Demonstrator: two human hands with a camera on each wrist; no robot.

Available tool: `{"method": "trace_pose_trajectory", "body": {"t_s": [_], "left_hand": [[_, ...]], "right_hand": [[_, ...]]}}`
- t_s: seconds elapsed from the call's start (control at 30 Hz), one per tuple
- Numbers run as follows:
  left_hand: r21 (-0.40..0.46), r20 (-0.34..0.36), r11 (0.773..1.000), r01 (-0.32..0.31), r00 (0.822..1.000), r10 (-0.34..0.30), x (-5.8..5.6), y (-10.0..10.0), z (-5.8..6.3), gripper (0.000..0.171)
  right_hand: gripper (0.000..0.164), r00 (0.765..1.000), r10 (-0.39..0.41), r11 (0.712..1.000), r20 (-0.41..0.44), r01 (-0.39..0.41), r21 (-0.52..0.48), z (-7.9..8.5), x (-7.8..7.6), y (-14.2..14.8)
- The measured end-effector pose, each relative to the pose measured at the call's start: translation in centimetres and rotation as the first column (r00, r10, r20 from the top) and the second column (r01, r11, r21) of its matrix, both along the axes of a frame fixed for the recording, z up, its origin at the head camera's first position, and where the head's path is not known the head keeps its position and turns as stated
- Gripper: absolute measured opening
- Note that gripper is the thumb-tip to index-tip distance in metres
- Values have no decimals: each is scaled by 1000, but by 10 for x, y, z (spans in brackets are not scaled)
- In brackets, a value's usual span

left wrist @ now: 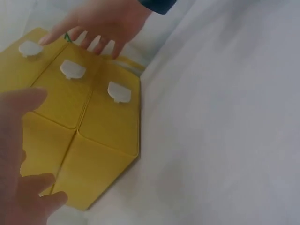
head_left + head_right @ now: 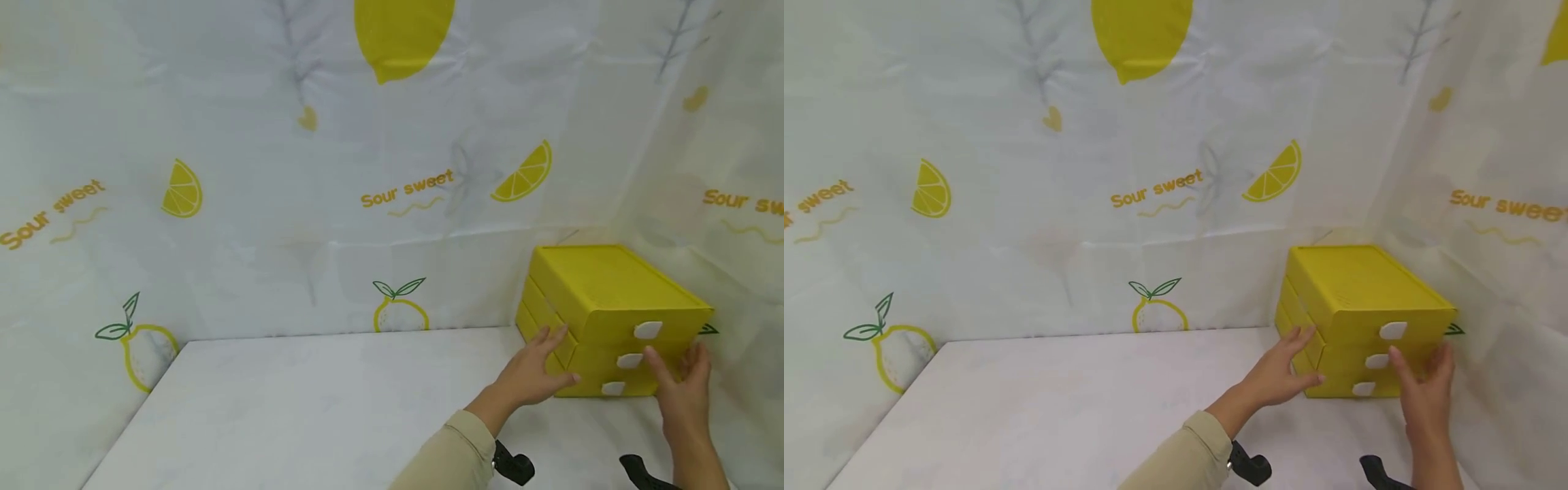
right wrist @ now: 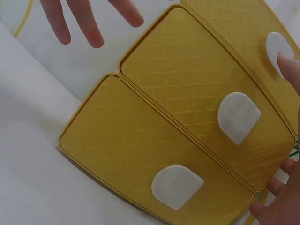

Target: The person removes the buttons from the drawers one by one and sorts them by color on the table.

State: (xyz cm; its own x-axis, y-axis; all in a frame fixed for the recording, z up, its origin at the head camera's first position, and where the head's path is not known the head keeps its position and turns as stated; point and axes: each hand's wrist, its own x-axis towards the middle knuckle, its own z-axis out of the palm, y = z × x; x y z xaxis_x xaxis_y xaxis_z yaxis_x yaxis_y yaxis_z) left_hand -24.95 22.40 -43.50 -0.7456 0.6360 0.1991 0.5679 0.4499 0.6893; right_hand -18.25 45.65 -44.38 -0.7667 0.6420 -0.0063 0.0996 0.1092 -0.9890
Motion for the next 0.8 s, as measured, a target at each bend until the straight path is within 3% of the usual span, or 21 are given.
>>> {"method": "trace_pose_trajectory", "body": {"t_s": [0.17,0.33,0.43,0.53,0.7,0.8], "left_hand": [[-14,-45,1000,25,999,-26,-6,3,-1,84],[65,-6,998,9,1000,-9,-4,4,-7,89],[84,-6,996,-34,999,35,-3,6,-11,88],[107,-10,992,-71,997,72,-8,7,-12,86],[171,18,983,-71,997,69,-22,11,-8,83],[177,21,983,-54,998,51,-27,14,-8,81]], "right_hand": [[82,1000,4,1000,-22,-5,-13,-1,-8,1],[79,995,-95,994,-23,96,44,1,-11,-5],[74,981,-192,972,-21,193,133,-2,-9,-9],[72,957,-290,932,-24,288,221,-6,-7,-10],[66,963,-266,955,-46,270,120,-10,-7,-10],[64,969,-246,961,-19,247,124,-10,-7,-9]]}}
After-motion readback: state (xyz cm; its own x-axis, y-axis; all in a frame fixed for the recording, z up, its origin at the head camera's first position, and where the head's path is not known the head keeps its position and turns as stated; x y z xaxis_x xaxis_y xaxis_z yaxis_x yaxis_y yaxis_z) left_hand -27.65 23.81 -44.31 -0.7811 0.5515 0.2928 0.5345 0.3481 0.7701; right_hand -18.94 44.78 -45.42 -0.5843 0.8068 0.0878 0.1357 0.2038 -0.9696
